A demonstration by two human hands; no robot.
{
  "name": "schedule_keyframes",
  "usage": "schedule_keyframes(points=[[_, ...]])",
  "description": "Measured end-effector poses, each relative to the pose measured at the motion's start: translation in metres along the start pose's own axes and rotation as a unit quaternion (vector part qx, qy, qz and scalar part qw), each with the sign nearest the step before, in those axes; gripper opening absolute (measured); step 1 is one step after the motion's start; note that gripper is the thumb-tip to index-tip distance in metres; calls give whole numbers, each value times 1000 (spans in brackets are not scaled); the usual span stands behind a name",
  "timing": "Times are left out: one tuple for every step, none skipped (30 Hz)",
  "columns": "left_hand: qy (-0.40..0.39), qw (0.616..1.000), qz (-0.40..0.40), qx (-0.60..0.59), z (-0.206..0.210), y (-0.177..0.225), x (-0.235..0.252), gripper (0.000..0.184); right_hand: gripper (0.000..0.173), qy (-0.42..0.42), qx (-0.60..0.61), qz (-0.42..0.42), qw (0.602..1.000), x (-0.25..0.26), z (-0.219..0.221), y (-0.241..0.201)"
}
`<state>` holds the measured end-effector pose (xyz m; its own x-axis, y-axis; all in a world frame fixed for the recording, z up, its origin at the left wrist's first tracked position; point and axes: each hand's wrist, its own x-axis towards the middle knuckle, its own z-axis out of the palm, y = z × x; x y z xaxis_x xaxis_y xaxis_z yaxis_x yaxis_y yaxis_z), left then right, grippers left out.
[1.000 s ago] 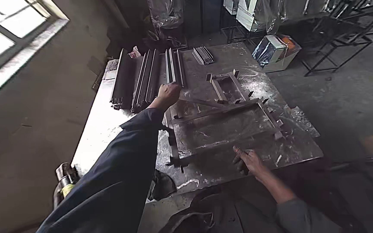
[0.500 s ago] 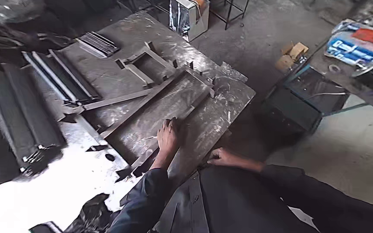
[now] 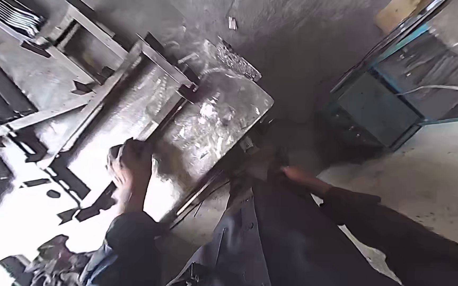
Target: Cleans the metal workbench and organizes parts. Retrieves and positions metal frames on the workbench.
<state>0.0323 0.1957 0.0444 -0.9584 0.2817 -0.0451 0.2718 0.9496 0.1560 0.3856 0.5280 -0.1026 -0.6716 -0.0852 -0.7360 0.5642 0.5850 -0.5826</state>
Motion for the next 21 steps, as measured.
schedule_keyframes(points=[[6, 1000, -9, 1, -5, 18, -12, 57, 36, -15, -5, 24, 1000, -3, -6, 21], [20, 1000, 0, -9, -13, 42, -23, 59, 39, -27, -5, 49, 998, -6, -18, 37], [37, 998, 29, -30, -22, 71, -34, 57, 41, -34, -5, 71, 997, -9, -32, 50], [48, 994, 72, -64, -32, 99, -47, 52, 42, -43, -7, 92, 995, -11, -44, 62], [44, 985, 124, -109, -43, 125, -60, 45, 43, -57, -12, 110, 992, -15, -49, 72], [27, 969, 185, -162, -53, 145, -71, 38, 44, -75, -17, 127, 989, -19, -48, 81], [3, 948, 234, -215, -61, 161, -81, 34, 44, -84, -24, 137, 987, -26, -44, 90], [-23, 930, 259, -258, -64, 171, -91, 31, 44, -78, -34, 134, 987, -30, -39, 101], [-52, 922, 257, -286, -64, 172, -100, 30, 43, -68, -48, 121, 989, -30, -37, 106], [-94, 919, 232, -305, -61, 166, -110, 30, 41, -55, -63, 96, 992, -26, -36, 106], [-147, 918, 186, -319, -55, 155, -122, 30, 39, -46, -74, 68, 994, -22, -37, 97], [-211, 916, 127, -318, -49, 137, -137, 31, 36, -57, -91, 44, 993, -20, -39, 81], [-288, 905, 72, -306, -40, 114, -156, 37, 35, -103, -123, 41, 986, -23, -48, 53], [-358, 888, 26, -286, -31, 88, -179, 43, 37, -179, -170, 66, 967, -31, -62, 12], [-409, 874, -16, -261, -24, 60, -200, 47, 37, -196, -206, 78, 956, -35, -66, -19], [-445, 863, -67, -228, -20, 31, -220, 50, 37, -190, -218, 83, 954, -37, -67, -42], [-456, 859, -124, -199, -20, 1, -241, 50, 37, -193, -233, 90, 949, -37, -67, -62], [-430, 864, -187, -180, -22, -31, -262, 47, 38, -194, -238, 87, 948, -35, -65, -73], [-368, 877, -254, -175, -29, -60, -283, 41, 38, -172, -234, 64, 955, -27, -58, -62], [-275, 886, -328, -180, -39, -88, -299, 36, 36, -109, -227, 6, 968, -11, -44, -33], [-164, 886, -394, -182, -54, -116, -307, 34, 35, -73, -220, -31, 972, 9, -33, -18]])
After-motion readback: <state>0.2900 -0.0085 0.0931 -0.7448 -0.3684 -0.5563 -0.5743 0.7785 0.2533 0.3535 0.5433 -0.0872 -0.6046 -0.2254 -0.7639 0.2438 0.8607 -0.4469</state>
